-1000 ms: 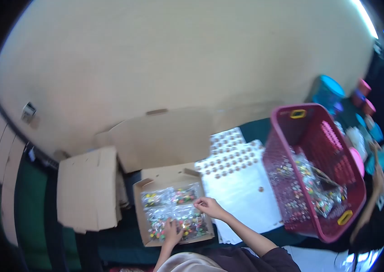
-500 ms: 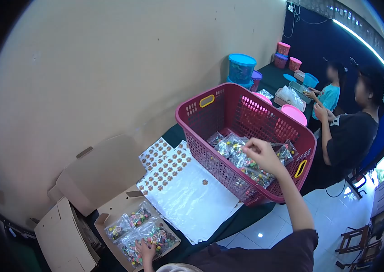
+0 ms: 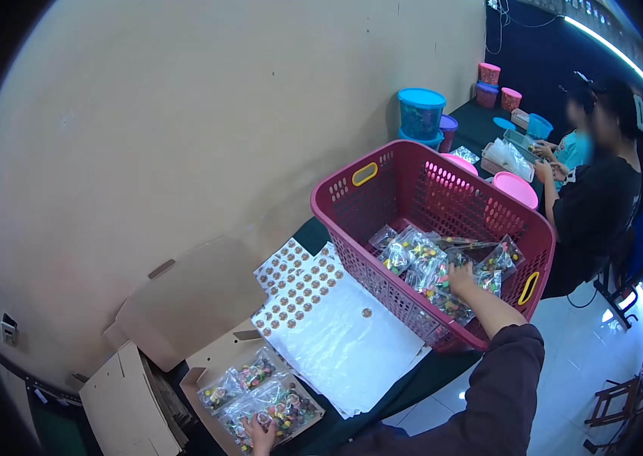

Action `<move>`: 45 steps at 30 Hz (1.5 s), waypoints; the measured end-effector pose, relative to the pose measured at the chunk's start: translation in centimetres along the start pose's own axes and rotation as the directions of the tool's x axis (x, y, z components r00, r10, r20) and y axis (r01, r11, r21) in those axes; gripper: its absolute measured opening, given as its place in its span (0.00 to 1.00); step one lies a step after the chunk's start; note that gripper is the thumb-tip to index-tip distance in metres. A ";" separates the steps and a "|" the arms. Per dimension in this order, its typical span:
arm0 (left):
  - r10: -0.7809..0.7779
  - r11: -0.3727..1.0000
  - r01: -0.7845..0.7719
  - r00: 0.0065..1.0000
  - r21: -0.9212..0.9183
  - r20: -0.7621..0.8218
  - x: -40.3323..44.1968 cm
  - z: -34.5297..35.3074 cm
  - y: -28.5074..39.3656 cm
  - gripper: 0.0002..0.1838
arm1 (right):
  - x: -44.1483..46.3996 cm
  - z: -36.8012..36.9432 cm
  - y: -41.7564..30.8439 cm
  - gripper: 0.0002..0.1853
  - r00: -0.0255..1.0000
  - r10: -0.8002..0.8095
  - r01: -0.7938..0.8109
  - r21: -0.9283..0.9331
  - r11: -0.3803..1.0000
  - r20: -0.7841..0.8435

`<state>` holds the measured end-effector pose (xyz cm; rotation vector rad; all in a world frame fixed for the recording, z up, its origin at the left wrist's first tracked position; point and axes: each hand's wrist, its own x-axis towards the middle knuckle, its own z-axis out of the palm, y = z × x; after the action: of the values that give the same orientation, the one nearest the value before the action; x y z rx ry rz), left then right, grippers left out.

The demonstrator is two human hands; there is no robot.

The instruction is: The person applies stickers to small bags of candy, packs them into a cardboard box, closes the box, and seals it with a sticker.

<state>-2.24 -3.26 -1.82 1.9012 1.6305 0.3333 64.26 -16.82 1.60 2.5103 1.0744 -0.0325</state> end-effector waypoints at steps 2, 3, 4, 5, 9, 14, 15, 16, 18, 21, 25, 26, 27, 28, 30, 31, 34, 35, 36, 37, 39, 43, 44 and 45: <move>-0.070 0.998 0.070 0.997 0.002 0.032 -0.5 -0.2 1.1 0.37 | -2.0 -4.2 -0.2 0.42 0.995 -0.027 0.030 -0.026 0.999 0.092; -0.053 0.996 0.051 0.998 0.075 0.023 -0.3 0.4 0.1 0.36 | -1.2 -3.5 -0.1 0.37 1.000 -0.017 0.017 0.023 1.000 0.010; -0.054 0.996 0.053 0.998 0.074 0.022 -0.4 0.4 0.3 0.36 | -1.2 -5.2 -0.3 0.37 1.000 -0.019 0.019 0.022 1.000 0.008; -0.021 0.997 0.020 1.000 0.070 0.020 -0.4 0.5 0.7 0.35 | -0.8 -7.1 -0.7 0.31 1.000 -0.029 0.030 0.128 0.991 -0.011; 0.061 0.998 -0.061 0.998 0.034 0.007 -0.5 -0.1 2.9 0.31 | 0.9 -16.7 -1.1 0.18 0.958 -0.067 0.238 0.642 0.728 -0.280; 0.205 0.973 -0.213 0.974 -0.085 -0.091 0.1 -0.7 4.7 0.23 | -7.6 -32.3 -3.1 0.07 0.856 -0.165 0.460 0.868 -0.188 -0.490; 0.170 0.962 -0.169 0.985 -0.214 -0.017 0.0 -2.0 6.5 0.22 | -9.7 -34.0 -3.8 0.09 0.853 -0.185 0.410 0.845 -0.344 -0.489; 0.145 0.935 -0.117 0.988 -0.335 0.060 -0.3 -2.7 7.3 0.20 | -11.7 -35.1 -4.6 0.10 0.848 -0.206 0.343 0.801 -0.490 -0.489; 0.164 0.906 -0.145 0.986 -0.398 0.014 -0.2 -2.2 7.2 0.17 | -15.2 -35.8 -6.5 0.12 0.839 -0.250 0.278 0.775 -0.567 -0.484; 0.190 0.764 -0.100 0.979 -0.637 0.074 -0.5 -3.5 10.1 0.15 | -19.4 -34.2 -10.4 0.12 0.793 -0.435 0.020 0.732 -0.681 -0.426; 0.181 0.550 0.048 0.968 -0.834 0.175 -1.5 -5.7 14.6 0.14 | -21.1 -29.0 -16.9 0.15 0.724 -0.647 -0.325 0.708 -0.627 -0.240; 0.192 0.516 0.064 0.963 -0.854 0.188 -1.6 -6.0 15.1 0.14 | -21.1 -27.5 -18.6 0.16 0.712 -0.681 -0.421 0.672 -0.610 -0.171; 0.188 0.462 0.101 0.960 -0.881 0.208 -1.8 -6.2 15.6 0.14 | -21.4 -26.4 -20.2 0.16 0.651 -0.744 -0.550 0.580 -0.601 -0.153; 0.170 0.457 0.097 0.966 -0.884 0.194 -2.1 -6.5 16.3 0.14 | -21.6 -25.4 -21.7 0.16 0.582 -0.801 -0.667 0.480 -0.570 -0.143; 0.211 0.335 0.146 0.951 -0.931 0.225 -2.6 -7.3 17.2 0.16 | -22.8 -24.2 -24.1 0.16 0.571 -0.812 -0.668 0.505 -0.546 -0.122; 0.241 0.284 0.185 0.936 -0.941 0.257 -2.5 -7.2 16.9 0.19 | -23.3 -24.0 -25.2 0.16 0.526 -0.843 -0.703 0.503 -0.503 -0.108; 0.360 -0.010 0.267 0.900 -0.964 0.246 -2.6 -7.6 16.1 0.22 | -23.2 -21.2 -28.6 0.17 0.329 -0.924 -0.830 0.406 -0.382 -0.197; 0.356 -0.044 0.296 0.897 -0.954 0.262 -2.7 -7.8 15.9 0.23 | -23.8 -21.6 -29.8 0.16 0.423 -0.899 -0.795 0.430 -0.428 -0.114; 0.351 -0.048 0.290 0.901 -0.956 0.256 -2.9 -8.1 15.9 0.23 | -24.1 -21.9 -30.7 0.16 0.514 -0.857 -0.753 0.460 -0.471 -0.035; 0.292 0.090 0.244 0.921 -0.966 0.259 -3.0 -8.5 15.9 0.23 | -24.2 -21.7 -31.4 0.14 0.552 -0.833 -0.700 0.526 -0.484 -0.032; 0.162 0.247 0.234 0.947 -0.940 0.278 -3.0 -8.8 15.7 0.19 | -24.4 -22.0 -32.1 0.14 0.614 -0.788 -0.622 0.584 -0.522 -0.050; 0.026 0.248 0.246 0.965 -0.937 0.260 -2.9 -8.3 15.1 0.14 | -24.6 -22.4 -32.7 0.15 0.618 -0.786 -0.596 0.634 -0.492 -0.029; -0.009 0.150 0.247 0.969 -0.957 0.248 -2.8 -7.6 14.5 0.12 | -24.6 -22.2 -32.9 0.16 0.601 -0.799 -0.620 0.624 -0.475 -0.010; -0.044 0.052 0.242 0.970 -0.969 0.240 -2.8 -7.2 14.1 0.09 | -24.6 -22.4 -32.9 0.15 0.560 -0.828 -0.629 0.663 -0.406 0.025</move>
<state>4.58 -4.78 12.64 0.5638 0.8857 0.9294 20.93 -4.93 14.74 1.9036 0.7969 -3.6658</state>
